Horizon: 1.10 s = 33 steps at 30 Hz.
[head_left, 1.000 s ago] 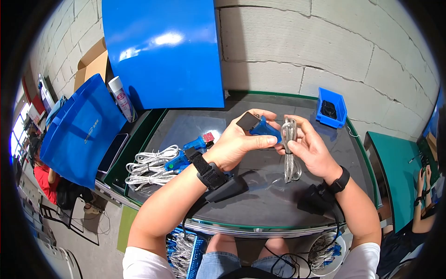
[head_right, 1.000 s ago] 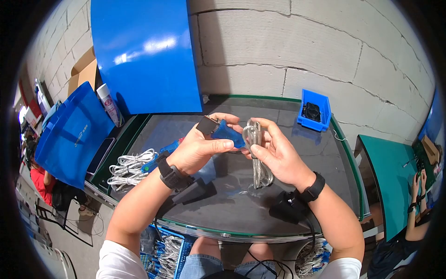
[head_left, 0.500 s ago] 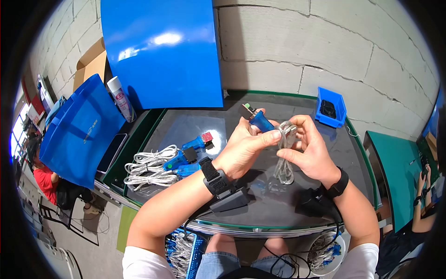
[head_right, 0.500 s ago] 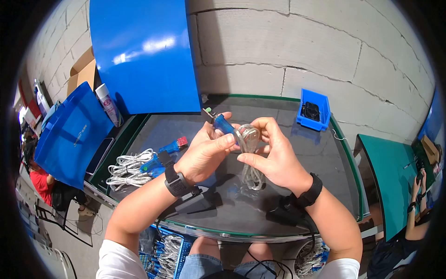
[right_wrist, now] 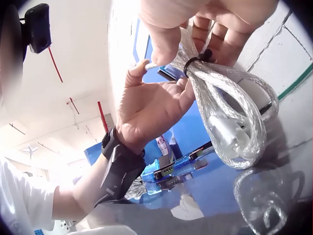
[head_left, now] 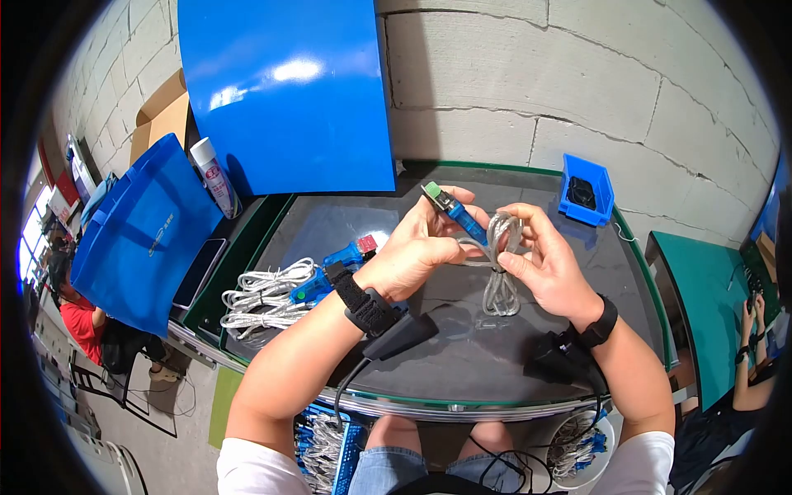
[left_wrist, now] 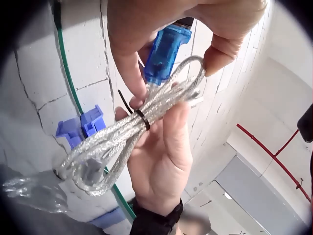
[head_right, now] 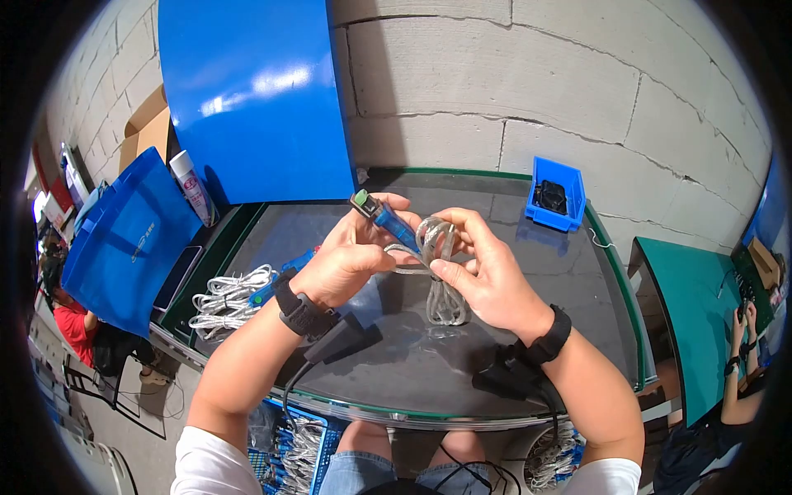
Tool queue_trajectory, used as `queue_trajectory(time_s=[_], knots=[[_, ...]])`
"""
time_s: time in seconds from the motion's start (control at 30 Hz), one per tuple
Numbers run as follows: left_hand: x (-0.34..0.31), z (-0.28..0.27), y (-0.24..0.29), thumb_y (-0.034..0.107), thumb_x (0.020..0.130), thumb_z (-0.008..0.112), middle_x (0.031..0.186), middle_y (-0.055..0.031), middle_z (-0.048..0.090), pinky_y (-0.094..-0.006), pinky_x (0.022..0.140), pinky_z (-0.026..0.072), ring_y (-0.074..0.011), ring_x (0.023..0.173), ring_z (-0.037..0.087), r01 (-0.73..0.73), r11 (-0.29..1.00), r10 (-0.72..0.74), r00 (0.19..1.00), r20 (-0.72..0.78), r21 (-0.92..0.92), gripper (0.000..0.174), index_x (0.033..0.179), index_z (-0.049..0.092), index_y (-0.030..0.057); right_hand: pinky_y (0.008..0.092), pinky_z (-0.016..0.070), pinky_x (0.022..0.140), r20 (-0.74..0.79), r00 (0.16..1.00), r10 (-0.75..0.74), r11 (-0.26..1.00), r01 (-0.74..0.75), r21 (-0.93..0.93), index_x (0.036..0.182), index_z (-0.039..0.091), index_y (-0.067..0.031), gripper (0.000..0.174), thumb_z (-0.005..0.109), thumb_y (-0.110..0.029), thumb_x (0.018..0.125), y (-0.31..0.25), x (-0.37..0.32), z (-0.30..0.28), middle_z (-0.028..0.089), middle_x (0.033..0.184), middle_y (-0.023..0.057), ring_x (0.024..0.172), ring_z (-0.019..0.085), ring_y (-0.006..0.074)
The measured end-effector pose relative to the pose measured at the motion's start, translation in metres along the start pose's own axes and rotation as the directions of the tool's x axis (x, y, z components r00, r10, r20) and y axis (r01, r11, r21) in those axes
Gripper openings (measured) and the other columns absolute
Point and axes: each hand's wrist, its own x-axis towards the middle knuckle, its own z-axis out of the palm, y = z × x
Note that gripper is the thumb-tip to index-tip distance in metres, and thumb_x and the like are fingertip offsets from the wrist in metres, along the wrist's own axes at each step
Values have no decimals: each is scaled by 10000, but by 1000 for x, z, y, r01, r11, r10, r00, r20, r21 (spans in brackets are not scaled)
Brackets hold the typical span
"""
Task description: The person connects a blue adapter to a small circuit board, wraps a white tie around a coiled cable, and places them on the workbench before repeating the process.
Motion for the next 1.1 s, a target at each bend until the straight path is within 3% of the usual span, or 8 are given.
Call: queue_trajectory(time_s=[0.13, 0.2, 0.33, 0.4, 0.63, 0.73, 0.8, 1.1], knots=[[-2, 3, 8, -81, 619, 513, 1108, -108, 553, -335, 867, 480, -195, 1060, 534, 24, 993, -22, 1000, -20, 114, 642, 1235, 392, 54, 260, 516, 763, 4, 1000, -17, 994, 17, -109, 1294, 422, -25, 452, 570, -9, 868, -4, 0, 3, 506, 1128, 91, 1007, 538, 141], [-3, 5, 7, -59, 709, 597, 1055, -90, 557, -310, 832, 494, -155, 1016, 533, -57, 988, 54, 998, 24, 140, 535, 1191, 384, 27, 265, 519, 767, 9, 999, -53, 983, 54, -178, 1285, 441, -22, 439, 569, -8, 866, -9, 0, 4, 496, 1134, 92, 1010, 542, 154], [-6, 18, 8, -23, 735, 643, 1002, -63, 577, -290, 795, 502, -132, 930, 565, -112, 977, 118, 993, -18, 179, 513, 1180, 391, 25, 273, 530, 766, 71, 984, -161, 920, 176, -351, 1262, 474, -20, 412, 565, -1, 860, -14, 3, 3, 474, 1136, 87, 1015, 547, 172], [-5, 17, 10, 14, 752, 676, 951, -38, 588, -277, 763, 509, -116, 849, 581, -108, 978, 110, 994, -1, 178, 500, 1168, 399, 23, 270, 531, 766, 72, 986, -152, 939, 167, -301, 1267, 471, -25, 419, 564, 2, 859, -12, 3, 3, 476, 1128, 84, 1009, 545, 169], [-6, 12, 10, -1, 726, 667, 978, -23, 573, -265, 791, 485, -112, 922, 563, -86, 970, 97, 995, -39, 226, 434, 1110, 481, 79, 261, 533, 747, 15, 994, -111, 979, 112, -170, 1237, 476, -42, 419, 593, 7, 837, -2, 2, 2, 484, 1118, 75, 977, 538, 161], [-6, 13, 10, 17, 720, 662, 1012, -52, 571, -283, 817, 470, -138, 947, 559, -89, 957, 105, 994, -42, 277, 343, 1034, 533, 63, 257, 535, 722, 6, 997, -74, 967, 73, -243, 1200, 489, -50, 414, 638, -15, 815, -7, 2, 1, 506, 1105, 66, 968, 536, 145], [-3, 12, 5, 20, 710, 655, 1049, -92, 568, -309, 854, 452, -173, 980, 553, -231, 925, 236, 971, 21, 303, 273, 969, 570, 47, 256, 536, 712, -3, 995, -101, 965, 98, -244, 1187, 496, -53, 412, 653, -26, 807, -4, 2, 3, 518, 1089, 63, 952, 541, 138], [-2, 15, 4, 11, 707, 647, 1029, -98, 578, -345, 883, 457, -180, 984, 559, -236, 947, 227, 972, 66, 220, 245, 938, 568, 30, 251, 537, 641, -111, 980, -167, 961, 137, -241, 1034, 514, -29, 277, 667, -58, 805, -9, 1, 10, 573, 946, 58, 821, 591, 110]])
